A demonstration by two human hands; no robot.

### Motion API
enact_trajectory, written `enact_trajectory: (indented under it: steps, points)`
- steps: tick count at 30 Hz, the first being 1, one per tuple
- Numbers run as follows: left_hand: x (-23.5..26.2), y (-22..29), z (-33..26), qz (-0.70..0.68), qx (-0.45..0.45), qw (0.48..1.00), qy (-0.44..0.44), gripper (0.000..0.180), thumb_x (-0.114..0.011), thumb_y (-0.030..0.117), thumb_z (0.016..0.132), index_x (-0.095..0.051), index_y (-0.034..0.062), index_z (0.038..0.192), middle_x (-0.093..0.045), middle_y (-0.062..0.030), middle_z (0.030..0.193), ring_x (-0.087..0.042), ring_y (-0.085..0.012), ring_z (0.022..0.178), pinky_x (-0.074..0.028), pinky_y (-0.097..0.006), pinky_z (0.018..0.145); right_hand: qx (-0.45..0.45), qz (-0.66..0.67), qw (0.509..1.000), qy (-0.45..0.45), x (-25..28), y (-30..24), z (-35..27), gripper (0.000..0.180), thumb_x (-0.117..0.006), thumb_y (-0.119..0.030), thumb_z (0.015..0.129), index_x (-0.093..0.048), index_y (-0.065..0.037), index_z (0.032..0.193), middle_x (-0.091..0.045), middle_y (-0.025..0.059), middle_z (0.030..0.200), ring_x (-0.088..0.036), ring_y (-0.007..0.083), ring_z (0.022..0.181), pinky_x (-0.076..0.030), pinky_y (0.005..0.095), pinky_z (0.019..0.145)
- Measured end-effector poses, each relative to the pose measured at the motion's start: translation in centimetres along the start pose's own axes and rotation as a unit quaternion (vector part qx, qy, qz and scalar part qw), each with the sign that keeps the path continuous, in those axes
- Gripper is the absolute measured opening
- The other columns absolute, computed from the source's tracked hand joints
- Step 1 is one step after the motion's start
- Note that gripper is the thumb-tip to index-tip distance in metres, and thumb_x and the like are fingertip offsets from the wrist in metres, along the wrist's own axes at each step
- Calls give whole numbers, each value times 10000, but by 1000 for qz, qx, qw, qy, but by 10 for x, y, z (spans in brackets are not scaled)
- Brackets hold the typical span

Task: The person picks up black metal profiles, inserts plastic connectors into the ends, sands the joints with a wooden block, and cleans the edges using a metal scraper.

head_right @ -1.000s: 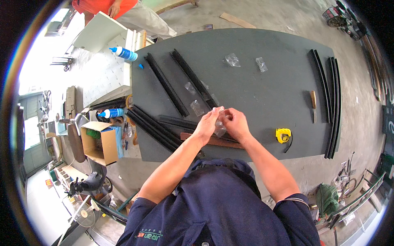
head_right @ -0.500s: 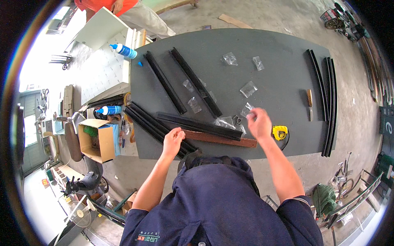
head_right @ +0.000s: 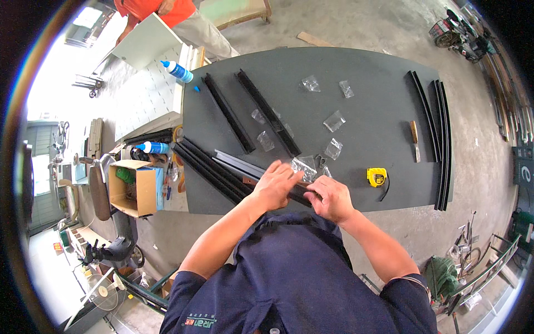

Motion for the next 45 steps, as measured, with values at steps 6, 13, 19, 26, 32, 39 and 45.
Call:
enact_trajectory:
  steps: [6, 13, 19, 26, 32, 39, 45]
  points:
    - [59, -5, -6, -20, 6, 994, 109, 525, -794, 180, 576, -552, 82, 1031, -571, -72, 868, -579, -263, 873, -447, -380, 791, -128, -46, 989, 57, 20, 85, 11, 83, -634, -74, 798, -696, -71, 852, -633, 67, 791, -621, 268, 734, -505, 341, 658]
    - [177, 3, -40, 27, 25, 924, 381, 464, -758, 166, 575, -549, 77, 979, -529, -60, 746, -560, -256, 703, -457, -368, 656, 19, -210, 962, -177, -49, 130, 28, 136, -559, -79, 753, -660, -117, 836, -542, 65, 931, -568, 240, 950, -496, 369, 782]
    - [185, 7, -76, 49, 113, 920, 372, 515, -839, 202, 579, -567, 34, 982, -621, -108, 782, -626, -284, 689, -502, -357, 623, 92, -292, 924, -228, -59, 130, 34, 61, -538, -94, 754, -585, -83, 791, -520, 86, 925, -547, 247, 950, -477, 376, 776]
    - [190, -4, -115, -80, 263, 863, 423, 477, -846, 375, 662, -591, 47, 897, -635, -48, 738, -597, -172, 597, -486, -293, 570, 81, -326, 914, -227, -51, 140, 29, 84, -522, -95, 780, -556, -71, 853, -522, 113, 920, -546, 276, 947, -478, 384, 795]
    - [215, -105, -242, -482, 310, 485, 661, 340, -637, 441, 876, -511, 124, 881, -513, 17, 697, -457, -80, 538, -355, -225, 465, -151, -104, 983, -8, -25, 161, 26, 66, -515, -78, 858, -544, -36, 901, -600, 142, 871, -600, 291, 818, -490, 372, 747]
    - [30, -160, -348, -515, 613, 336, 497, 418, -707, 471, 800, -525, 107, 896, -519, 4, 643, -477, -124, 472, -420, -267, 445, -339, 297, 891, 56, -29, 137, 25, 162, -513, -39, 900, -630, 9, 1000, -600, 6, 758, -519, 58, 617, -439, 202, 540]
    - [-171, -88, -402, -417, 704, 393, 420, 499, -674, 233, 815, -499, -10, 1215, -594, -102, 900, -547, -201, 708, -460, -373, 561, -353, 366, 860, 28, -34, 93, 25, 129, -520, -34, 889, -639, 12, 907, -602, 20, 755, -525, 67, 624, -448, 214, 563]
Point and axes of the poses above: each hand's wrist, its own z-axis towards the middle knuckle, its own x-axis out of the back of the hand, y = z × x, the point moved 5 cm from there along z, towards the middle knuckle
